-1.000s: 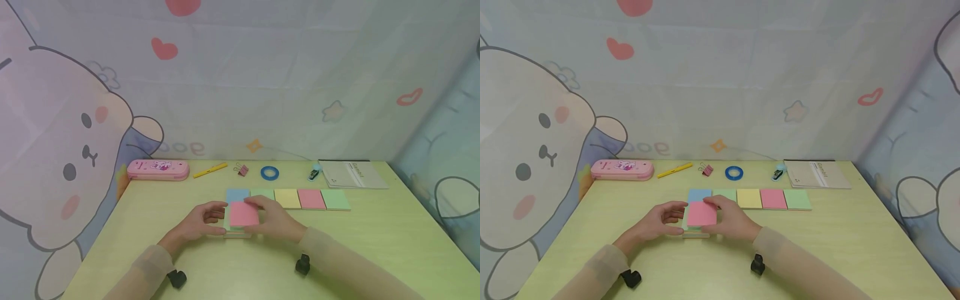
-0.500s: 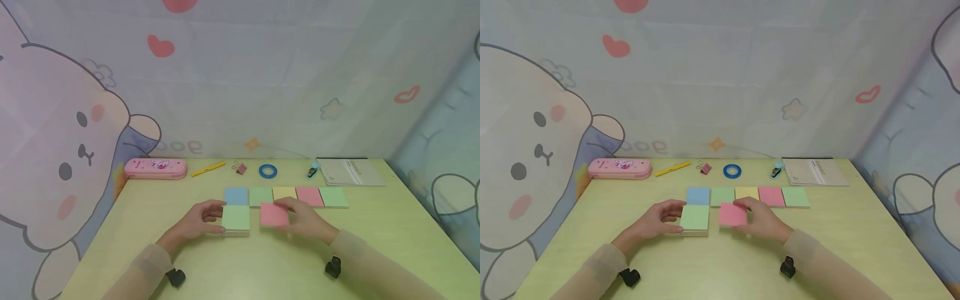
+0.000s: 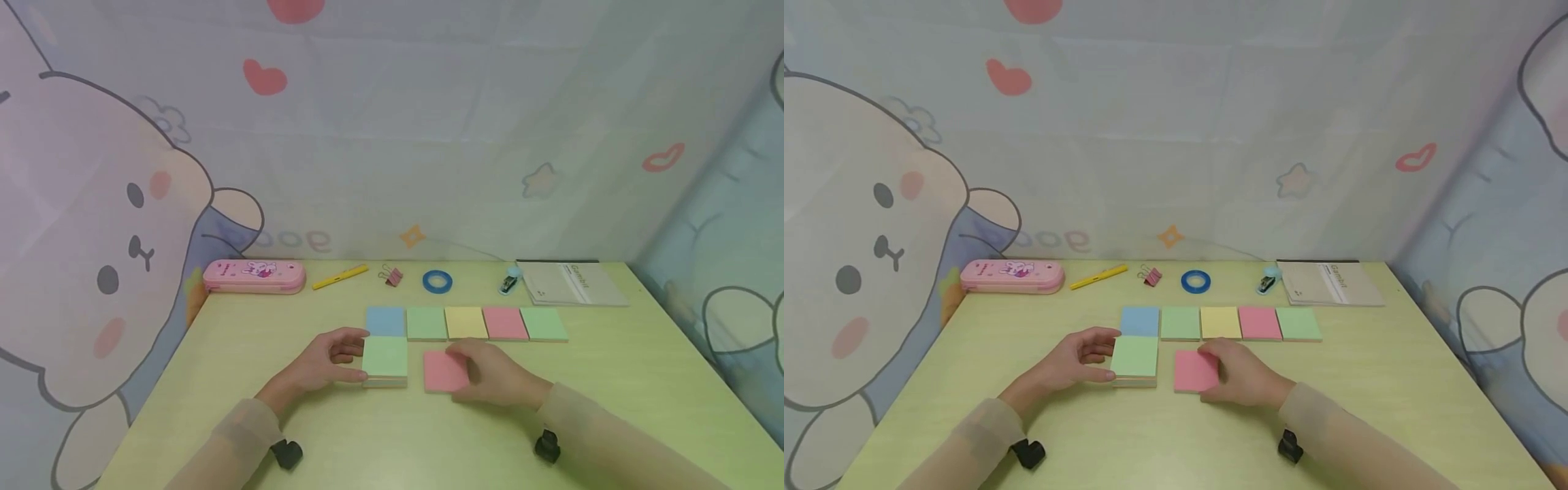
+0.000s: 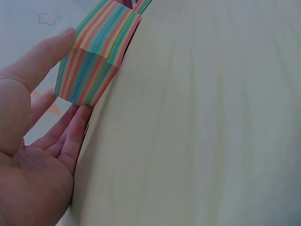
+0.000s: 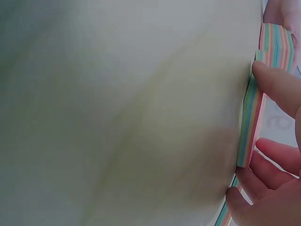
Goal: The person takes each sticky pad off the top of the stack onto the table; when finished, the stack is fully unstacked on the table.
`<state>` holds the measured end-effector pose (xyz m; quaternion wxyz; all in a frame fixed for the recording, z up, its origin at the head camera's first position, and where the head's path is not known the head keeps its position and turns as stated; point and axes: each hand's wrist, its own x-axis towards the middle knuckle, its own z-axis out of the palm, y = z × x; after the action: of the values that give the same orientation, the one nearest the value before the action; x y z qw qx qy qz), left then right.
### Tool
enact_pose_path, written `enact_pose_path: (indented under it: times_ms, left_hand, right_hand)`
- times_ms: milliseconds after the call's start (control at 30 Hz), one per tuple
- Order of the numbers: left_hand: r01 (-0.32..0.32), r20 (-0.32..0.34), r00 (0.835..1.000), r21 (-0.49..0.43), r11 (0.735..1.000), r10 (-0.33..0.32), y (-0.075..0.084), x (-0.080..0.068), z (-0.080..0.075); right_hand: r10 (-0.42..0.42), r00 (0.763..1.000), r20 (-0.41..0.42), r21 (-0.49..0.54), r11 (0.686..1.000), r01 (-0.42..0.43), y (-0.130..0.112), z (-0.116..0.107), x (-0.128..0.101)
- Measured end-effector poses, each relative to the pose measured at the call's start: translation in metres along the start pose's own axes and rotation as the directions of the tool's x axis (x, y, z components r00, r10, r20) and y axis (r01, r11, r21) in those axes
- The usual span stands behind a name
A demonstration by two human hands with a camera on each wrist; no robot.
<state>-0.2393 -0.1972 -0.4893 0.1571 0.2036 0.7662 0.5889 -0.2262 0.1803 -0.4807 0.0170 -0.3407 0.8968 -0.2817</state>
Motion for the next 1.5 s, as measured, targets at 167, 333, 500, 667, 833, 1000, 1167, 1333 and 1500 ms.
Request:
enact_pose_path:
  times_ms: [167,333,500,667,833,1000,1167,1333,1500]
  left_hand:
    - [0.006,0.005,1.000,0.000,1.000,-0.006,-0.001,-0.001,0.000]
    - [0.008,0.002,1.000,0.003,1.000,-0.008,-0.002,-0.001,0.000]
    - [0.008,0.005,1.000,0.003,1.000,-0.008,-0.001,0.000,-0.001]
    - [0.010,0.002,1.000,0.005,1.000,-0.010,0.000,0.000,-0.001]
    - [0.005,0.004,1.000,0.014,1.000,-0.005,-0.001,0.001,-0.003]
    - [0.022,0.000,1.000,0.016,1.000,-0.022,0.000,-0.001,-0.002]
    - [0.024,-0.004,1.000,0.014,1.000,-0.024,0.000,-0.001,-0.001]
    - [0.016,-0.003,1.000,0.023,1.000,-0.016,0.000,-0.001,-0.001]
    - [0.013,0.002,1.000,0.016,1.000,-0.013,0.000,0.000,-0.001]
  right_hand:
    - [0.014,1.000,-0.002,-0.036,0.999,-0.014,0.003,-0.004,-0.005]
    - [0.028,1.000,-0.001,-0.058,0.998,-0.028,0.001,-0.006,-0.005]
    - [0.038,0.999,0.008,-0.036,0.999,-0.038,-0.005,-0.006,0.001]
    - [0.058,0.998,0.029,-0.031,0.998,-0.057,-0.006,-0.003,0.007]
    - [0.055,0.998,0.038,-0.028,0.998,-0.054,-0.008,-0.001,0.012]
    - [0.040,0.999,0.035,-0.034,0.999,-0.039,-0.007,0.001,0.014]
    - [0.048,0.998,0.041,-0.034,0.998,-0.047,-0.006,0.001,0.015]
    - [0.051,0.998,0.043,-0.040,0.998,-0.049,-0.005,0.002,0.016]
    - [0.045,0.998,0.045,-0.037,0.998,-0.043,-0.006,0.001,0.016]
